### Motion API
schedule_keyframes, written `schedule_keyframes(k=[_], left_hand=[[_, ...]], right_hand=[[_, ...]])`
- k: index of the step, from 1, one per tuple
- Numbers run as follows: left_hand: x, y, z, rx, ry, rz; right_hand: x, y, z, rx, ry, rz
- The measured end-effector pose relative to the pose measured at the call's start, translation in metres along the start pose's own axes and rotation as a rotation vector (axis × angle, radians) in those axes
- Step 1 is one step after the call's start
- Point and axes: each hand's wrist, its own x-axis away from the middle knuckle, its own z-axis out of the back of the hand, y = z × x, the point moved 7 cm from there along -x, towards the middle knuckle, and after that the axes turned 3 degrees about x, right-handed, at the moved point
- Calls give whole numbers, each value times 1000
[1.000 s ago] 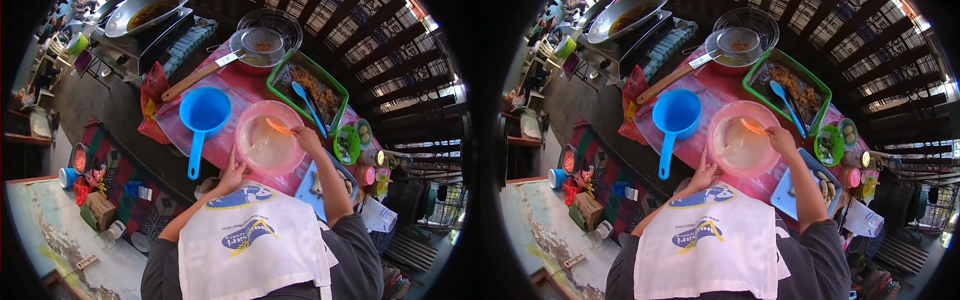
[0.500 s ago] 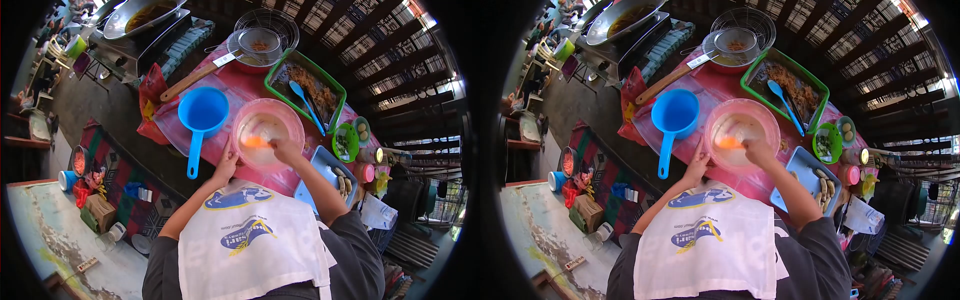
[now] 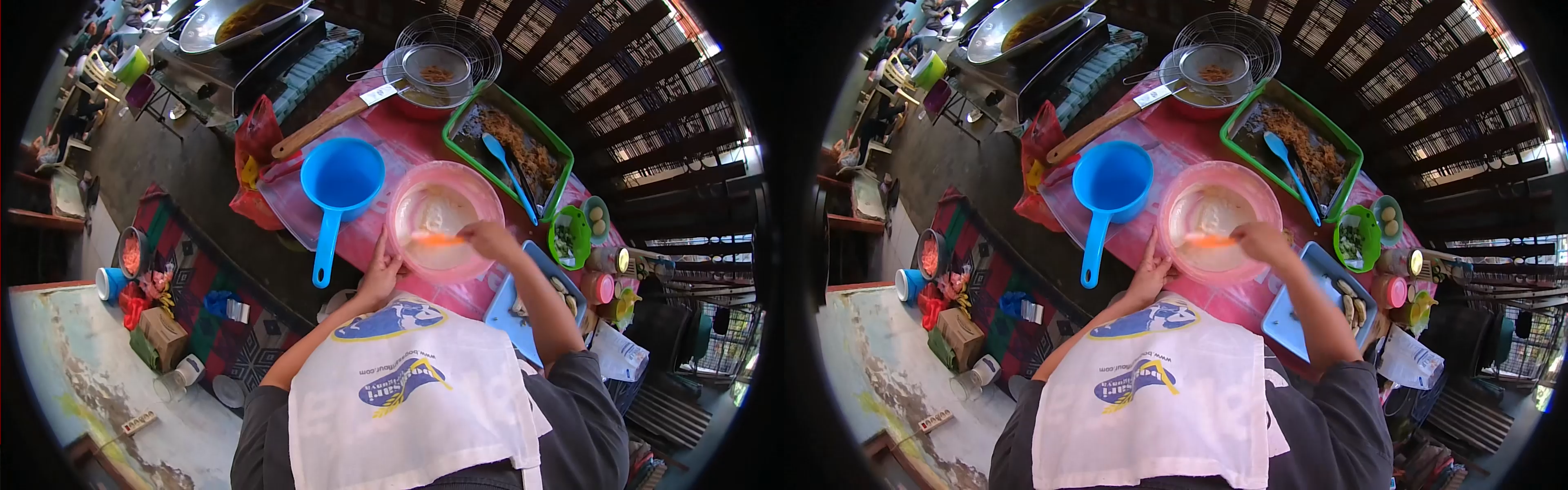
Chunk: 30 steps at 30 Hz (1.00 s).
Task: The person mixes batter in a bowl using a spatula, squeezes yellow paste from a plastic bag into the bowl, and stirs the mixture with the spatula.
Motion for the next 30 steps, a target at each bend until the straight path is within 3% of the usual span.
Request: schedule_keyframes(k=[1,4,9,12,16,17,20,23,26,27,30], left_hand=[[-1,1,0,-6,-7,-8],[-5,8,-3,-28,-10,16],[-6,15,0,-42,-25,20],[-8,11,-2,-57,-21,7],[-14,19,1,-139,-13,26],[-16,22,1,-167,-9,24],[-14,22,4,-120,17,-7],[-6,8,-2,-7,-1,-64],[-1,-9,-9,41,-14,-19],[-1,-10,-9,47,-18,-27],[-4,-10,-7,44,-22,-45]], right_hand=[[0,9,21,-101,1,-220],[-33,26,21,-172,199,-203],[3,-21,-14,25,-45,-42],[1,22,17,-139,23,-281],[-21,-1,-1,-71,182,-211],[-10,-24,-5,17,202,-82],[30,-31,-7,131,30,-47],[24,13,22,86,36,-214],[1,32,16,27,233,-319],[-7,34,-12,-45,265,-224],[28,-14,-20,-37,75,-131]])
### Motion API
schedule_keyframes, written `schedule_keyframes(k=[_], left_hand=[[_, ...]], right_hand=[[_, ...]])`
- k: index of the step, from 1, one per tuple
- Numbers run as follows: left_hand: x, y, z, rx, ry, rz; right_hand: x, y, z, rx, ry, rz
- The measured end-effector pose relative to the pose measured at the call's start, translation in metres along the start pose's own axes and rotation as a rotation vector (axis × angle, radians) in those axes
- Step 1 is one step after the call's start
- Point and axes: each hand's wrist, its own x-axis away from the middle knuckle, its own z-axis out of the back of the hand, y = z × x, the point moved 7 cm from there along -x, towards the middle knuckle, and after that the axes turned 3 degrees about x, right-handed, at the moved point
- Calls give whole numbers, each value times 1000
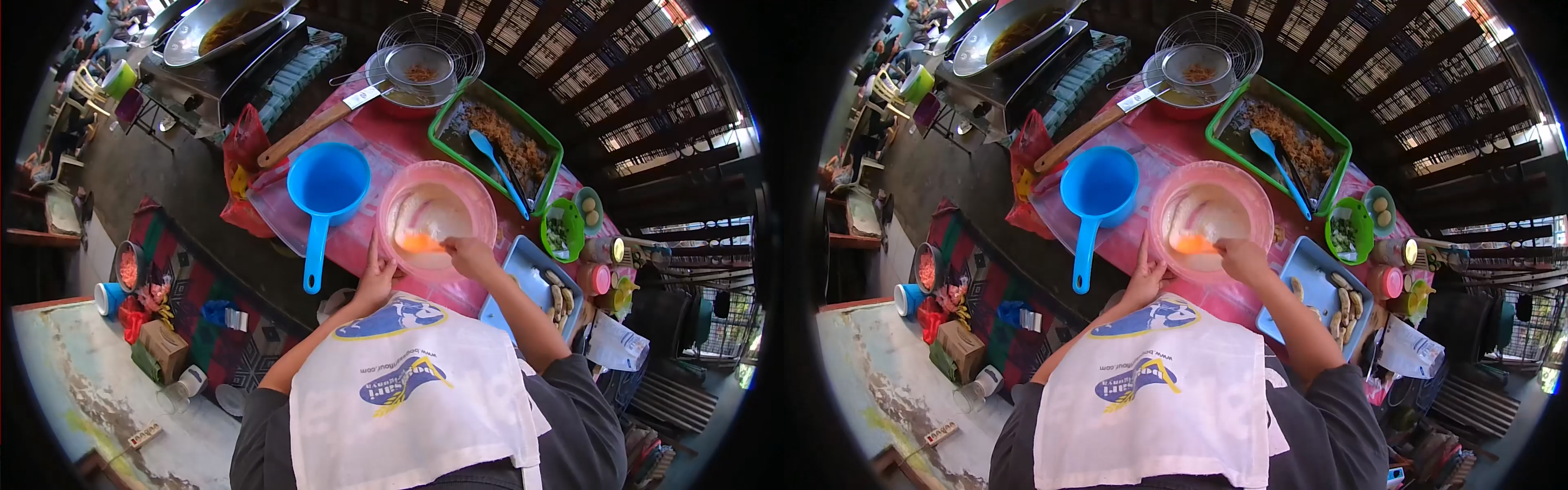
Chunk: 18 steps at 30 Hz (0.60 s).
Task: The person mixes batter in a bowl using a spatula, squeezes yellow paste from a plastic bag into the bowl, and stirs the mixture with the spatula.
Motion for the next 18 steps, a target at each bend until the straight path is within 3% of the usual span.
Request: schedule_keyframes(k=[4,7,10,13,16,18], left_hand=[[-4,-9,7,-71,-23,18],[-5,-14,7,-50,-42,4],[-7,-6,4,-19,-44,-14],[-3,-4,6,-56,-41,2],[-5,-8,6,-39,-52,-22],[-4,-9,6,-38,-53,-30]], right_hand=[[-19,33,36,-28,-17,-115],[-40,20,48,-46,125,-156],[-17,-13,3,-6,15,26],[-4,11,7,-124,18,140],[-13,62,47,-161,205,-194],[-4,52,24,-5,137,-255]])
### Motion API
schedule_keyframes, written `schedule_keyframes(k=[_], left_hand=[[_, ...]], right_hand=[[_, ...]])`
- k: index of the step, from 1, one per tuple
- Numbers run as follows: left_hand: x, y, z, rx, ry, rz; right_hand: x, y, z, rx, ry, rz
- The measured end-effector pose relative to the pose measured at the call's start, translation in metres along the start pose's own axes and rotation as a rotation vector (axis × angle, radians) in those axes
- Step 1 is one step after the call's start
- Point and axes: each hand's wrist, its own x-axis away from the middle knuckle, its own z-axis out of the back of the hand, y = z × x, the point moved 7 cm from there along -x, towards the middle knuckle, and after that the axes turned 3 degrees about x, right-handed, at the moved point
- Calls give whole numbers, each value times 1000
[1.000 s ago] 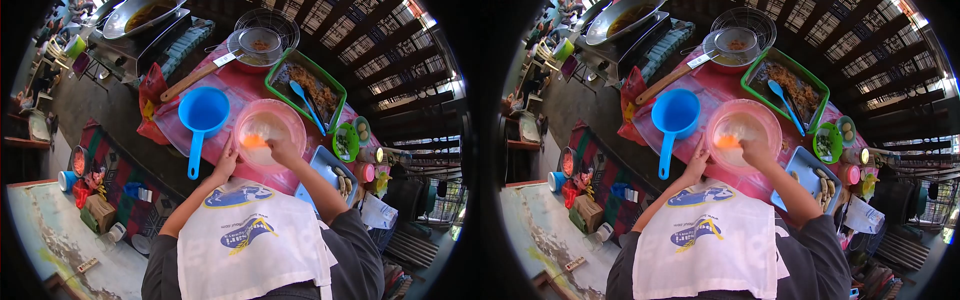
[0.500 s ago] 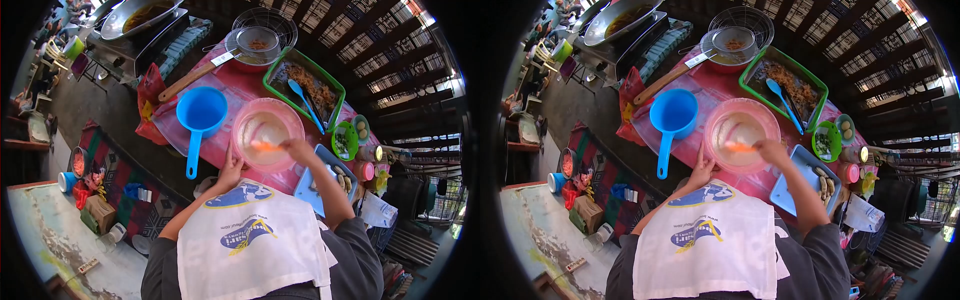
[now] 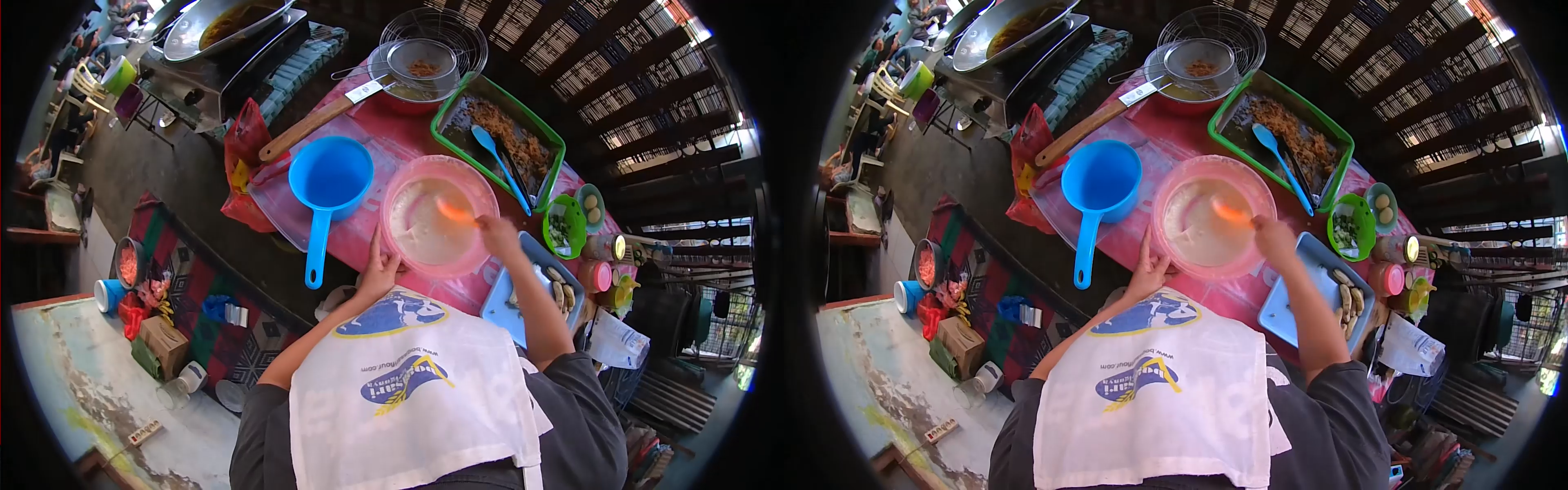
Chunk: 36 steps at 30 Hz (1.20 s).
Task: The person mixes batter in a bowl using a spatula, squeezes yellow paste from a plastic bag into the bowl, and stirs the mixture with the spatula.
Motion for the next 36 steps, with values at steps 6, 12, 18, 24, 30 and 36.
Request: schedule_keyframes(k=[6,12,18,24,30,36], left_hand=[[-4,-2,3,-81,-25,19],[-5,-1,2,-41,-45,32],[-8,-12,11,-29,-79,62],[-15,-14,13,-60,-78,54],[-11,-7,9,-80,-94,41],[-12,-1,10,-64,-64,15]], right_hand=[[17,-17,-14,-141,-109,201],[-14,-36,-9,-19,-40,71],[-10,-31,3,17,-162,89],[-3,-58,-18,-26,1,265],[-17,-11,23,-64,52,59],[29,-36,-15,-35,-103,192]])
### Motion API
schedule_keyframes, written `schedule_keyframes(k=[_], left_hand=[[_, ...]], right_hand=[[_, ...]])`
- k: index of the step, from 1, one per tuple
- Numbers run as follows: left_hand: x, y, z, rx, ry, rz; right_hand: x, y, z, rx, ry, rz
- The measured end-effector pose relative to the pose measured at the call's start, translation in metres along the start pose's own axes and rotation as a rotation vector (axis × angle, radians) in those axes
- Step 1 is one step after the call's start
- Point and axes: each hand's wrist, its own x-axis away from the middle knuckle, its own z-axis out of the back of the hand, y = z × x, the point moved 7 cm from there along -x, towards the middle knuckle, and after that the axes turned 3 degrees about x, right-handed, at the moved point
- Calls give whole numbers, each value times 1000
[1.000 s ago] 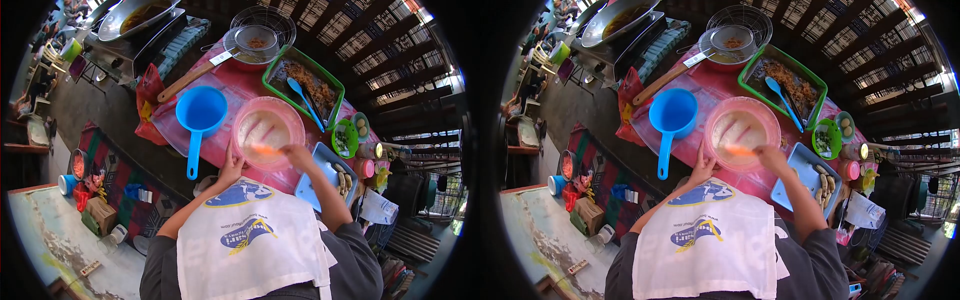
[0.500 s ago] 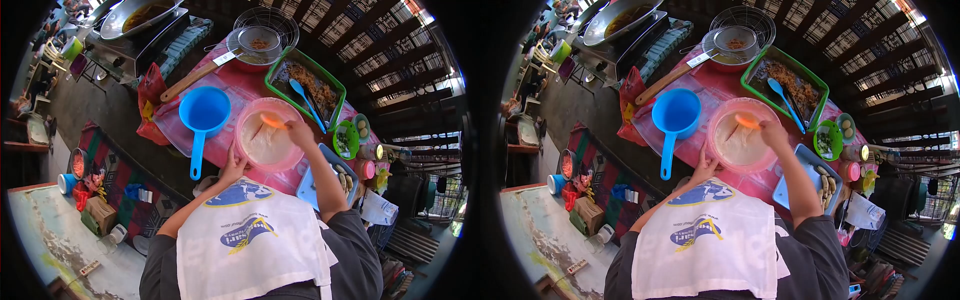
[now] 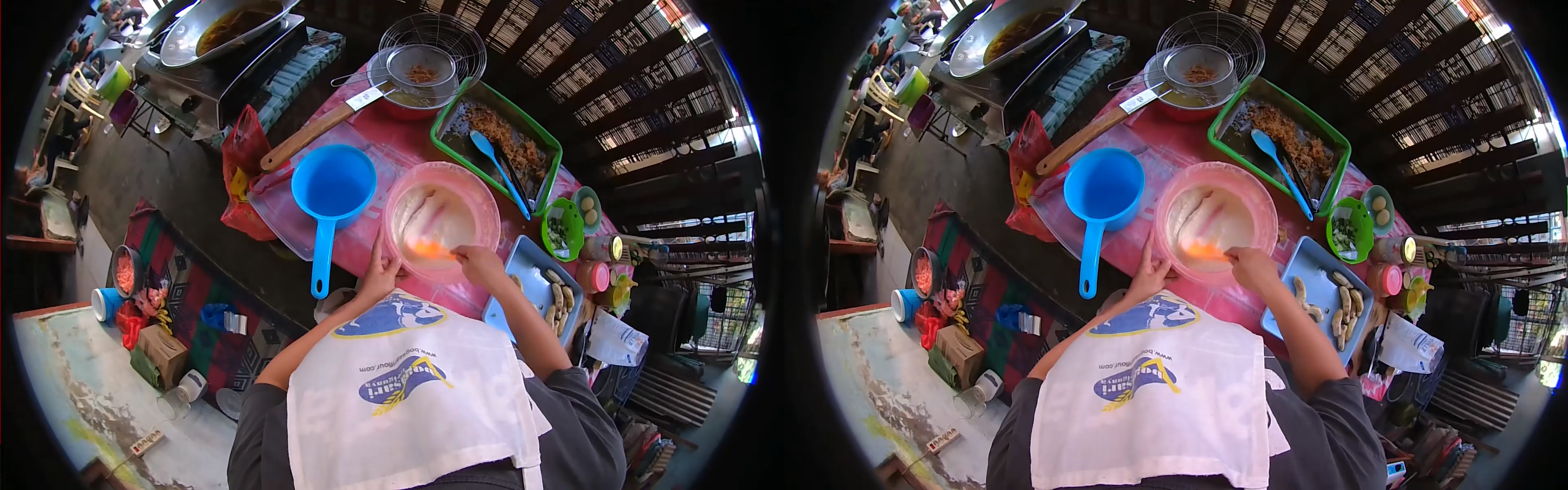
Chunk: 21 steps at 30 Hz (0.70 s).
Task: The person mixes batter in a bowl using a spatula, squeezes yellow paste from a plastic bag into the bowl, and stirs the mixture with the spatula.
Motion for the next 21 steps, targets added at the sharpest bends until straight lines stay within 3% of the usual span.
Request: schedule_keyframes(k=[1,4,7,10,13,16,21], left_hand=[[1,3,1,-19,21,15],[-2,12,3,-24,40,10],[-2,28,0,-19,81,-16],[-6,41,4,-80,115,-79],[-6,19,14,-136,118,-109],[3,0,4,-43,51,-59],[9,18,-6,60,102,-36]], right_hand=[[6,-7,-1,-47,-51,78],[-26,25,27,-73,56,-116],[-53,26,14,-47,193,-103],[-14,-15,-4,93,1,-42],[-9,-2,9,33,-83,44],[-52,13,39,28,109,-99],[-26,-30,6,141,-24,8]])
